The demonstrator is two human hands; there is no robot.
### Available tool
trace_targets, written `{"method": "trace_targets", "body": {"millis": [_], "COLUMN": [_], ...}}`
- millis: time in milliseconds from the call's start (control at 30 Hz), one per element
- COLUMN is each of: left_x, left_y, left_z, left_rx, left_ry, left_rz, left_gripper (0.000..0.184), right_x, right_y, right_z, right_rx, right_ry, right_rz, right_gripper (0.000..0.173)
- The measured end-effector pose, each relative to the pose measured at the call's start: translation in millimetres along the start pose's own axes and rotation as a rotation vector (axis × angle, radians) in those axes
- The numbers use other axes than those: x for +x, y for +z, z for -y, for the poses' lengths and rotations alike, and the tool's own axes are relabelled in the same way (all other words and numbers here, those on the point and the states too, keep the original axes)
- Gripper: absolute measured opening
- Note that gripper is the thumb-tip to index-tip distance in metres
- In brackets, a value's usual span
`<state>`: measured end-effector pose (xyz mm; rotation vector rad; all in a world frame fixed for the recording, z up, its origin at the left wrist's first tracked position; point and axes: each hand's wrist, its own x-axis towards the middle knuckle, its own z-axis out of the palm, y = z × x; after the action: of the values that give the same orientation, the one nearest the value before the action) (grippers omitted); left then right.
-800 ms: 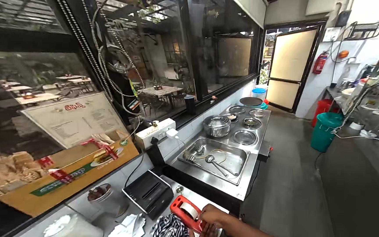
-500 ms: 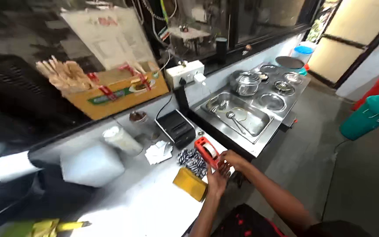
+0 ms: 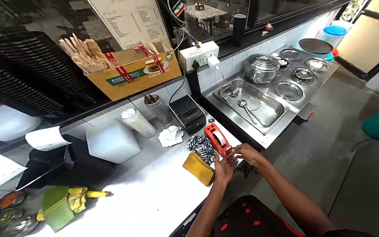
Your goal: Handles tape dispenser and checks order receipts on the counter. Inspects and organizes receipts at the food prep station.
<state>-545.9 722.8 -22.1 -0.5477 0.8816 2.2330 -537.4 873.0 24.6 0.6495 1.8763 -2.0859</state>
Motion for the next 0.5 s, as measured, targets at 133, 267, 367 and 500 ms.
{"method": "trace_targets", "body": {"millis": [133,267,367,500], "left_x": [-1,0,1,4], "left_y": [3,5,7,17], "left_z": [4,11,16,26], "left_rx": [0.02,0.133,0.156,0.086], "left_ry": [0.022,0.05,0.079,0.209], "left_rz": [-0.043,-0.116,-0.189,-0.246], "left_gripper": [0.087,0.05,0.034,0.024], "right_x": [-24,-29,-26,-15], "right_y": [6,8,9,8], "right_z": [7,-2,-10,-27], "right_rx": [-0.062,-0.174,-0.22,-0.237], "right_ry": [-0.01,-0.021,-0.052,-0.124], "right_rz": [-0.031,-0.069,-0.1,-0.117], "right_gripper": [0.014,0.022,0.021,0.022]}}
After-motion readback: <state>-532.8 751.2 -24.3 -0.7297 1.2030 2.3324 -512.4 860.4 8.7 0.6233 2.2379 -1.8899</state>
